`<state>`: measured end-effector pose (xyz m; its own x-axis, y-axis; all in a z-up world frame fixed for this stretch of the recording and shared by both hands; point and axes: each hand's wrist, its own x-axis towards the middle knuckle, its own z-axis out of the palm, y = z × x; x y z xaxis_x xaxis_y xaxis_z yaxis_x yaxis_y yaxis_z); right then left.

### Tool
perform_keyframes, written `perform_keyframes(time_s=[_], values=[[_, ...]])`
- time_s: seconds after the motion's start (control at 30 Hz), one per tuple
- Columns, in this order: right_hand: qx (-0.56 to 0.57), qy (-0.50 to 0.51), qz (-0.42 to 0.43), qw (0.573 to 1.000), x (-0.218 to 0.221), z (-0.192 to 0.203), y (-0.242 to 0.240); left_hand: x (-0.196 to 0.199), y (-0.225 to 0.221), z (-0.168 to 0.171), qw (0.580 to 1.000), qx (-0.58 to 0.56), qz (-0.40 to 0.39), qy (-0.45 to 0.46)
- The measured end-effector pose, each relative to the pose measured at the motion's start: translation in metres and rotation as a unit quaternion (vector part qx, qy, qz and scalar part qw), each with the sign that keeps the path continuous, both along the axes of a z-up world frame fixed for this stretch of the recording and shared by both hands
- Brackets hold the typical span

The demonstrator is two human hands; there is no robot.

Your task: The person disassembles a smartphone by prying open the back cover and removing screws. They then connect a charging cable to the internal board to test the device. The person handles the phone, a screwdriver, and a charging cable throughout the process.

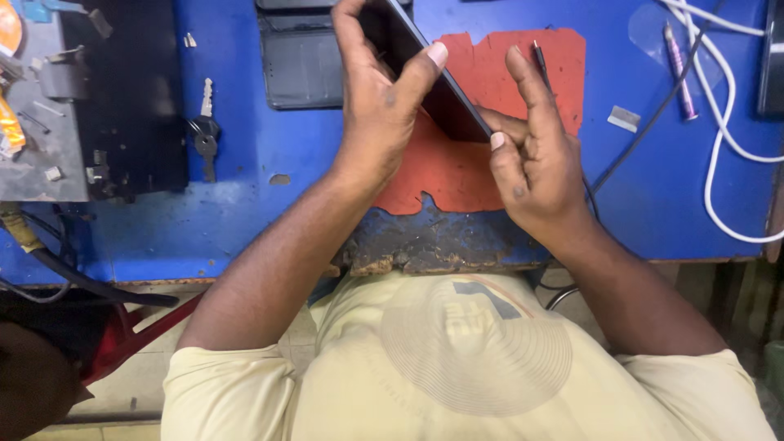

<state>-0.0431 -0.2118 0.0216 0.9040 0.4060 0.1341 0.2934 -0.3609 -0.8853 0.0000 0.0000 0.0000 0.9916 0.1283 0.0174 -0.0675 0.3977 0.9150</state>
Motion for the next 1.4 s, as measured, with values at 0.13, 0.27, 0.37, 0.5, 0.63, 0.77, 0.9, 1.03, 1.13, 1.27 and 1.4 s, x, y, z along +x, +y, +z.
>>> perform_keyframes(time_s=[0.13, 0.27, 0.37, 0.5, 0.63, 0.77, 0.9, 1.03, 1.13, 1.27, 1.4], values=[[-0.020, 0.052, -0.035, 0.998, -0.002, 0.011, 0.007, 0.001, -0.007, -0.002, 0.999, -0.027, -0.007, 0.027], [-0.004, 0.013, -0.023, 1.000, 0.000, 0.012, 0.010, 0.002, -0.005, -0.009, 0.999, -0.033, -0.011, -0.024], [-0.005, 0.003, -0.022, 1.000, -0.001, 0.008, 0.007, 0.002, -0.005, -0.011, 0.998, -0.047, -0.015, -0.025], [-0.014, 0.010, -0.024, 1.000, -0.003, 0.001, 0.001, 0.001, -0.004, -0.011, 0.999, -0.040, -0.020, -0.020], [-0.003, 0.000, -0.025, 1.000, -0.005, -0.003, 0.000, 0.001, -0.004, -0.010, 0.999, -0.042, -0.025, -0.009], [-0.016, -0.012, -0.032, 0.999, -0.004, -0.003, 0.000, 0.001, -0.003, -0.008, 0.998, -0.051, -0.037, -0.005], [-0.018, -0.009, -0.032, 0.999, -0.002, -0.004, 0.001, 0.001, -0.002, -0.008, 0.998, -0.044, -0.041, -0.006], [-0.018, -0.006, -0.038, 0.999, -0.001, -0.004, 0.002, 0.000, -0.002, -0.006, 0.998, -0.032, -0.048, -0.014], [-0.032, 0.002, -0.044, 0.999, -0.001, 0.001, 0.002, -0.002, -0.002, -0.005, 0.999, 0.000, -0.050, -0.022], [-0.066, -0.043, -0.029, 0.997, 0.005, 0.015, 0.007, -0.005, -0.002, -0.007, 0.995, 0.065, -0.048, -0.067], [-0.103, -0.113, -0.010, 0.988, 0.016, 0.027, 0.016, -0.005, -0.002, -0.008, 0.996, 0.054, -0.049, -0.058]])
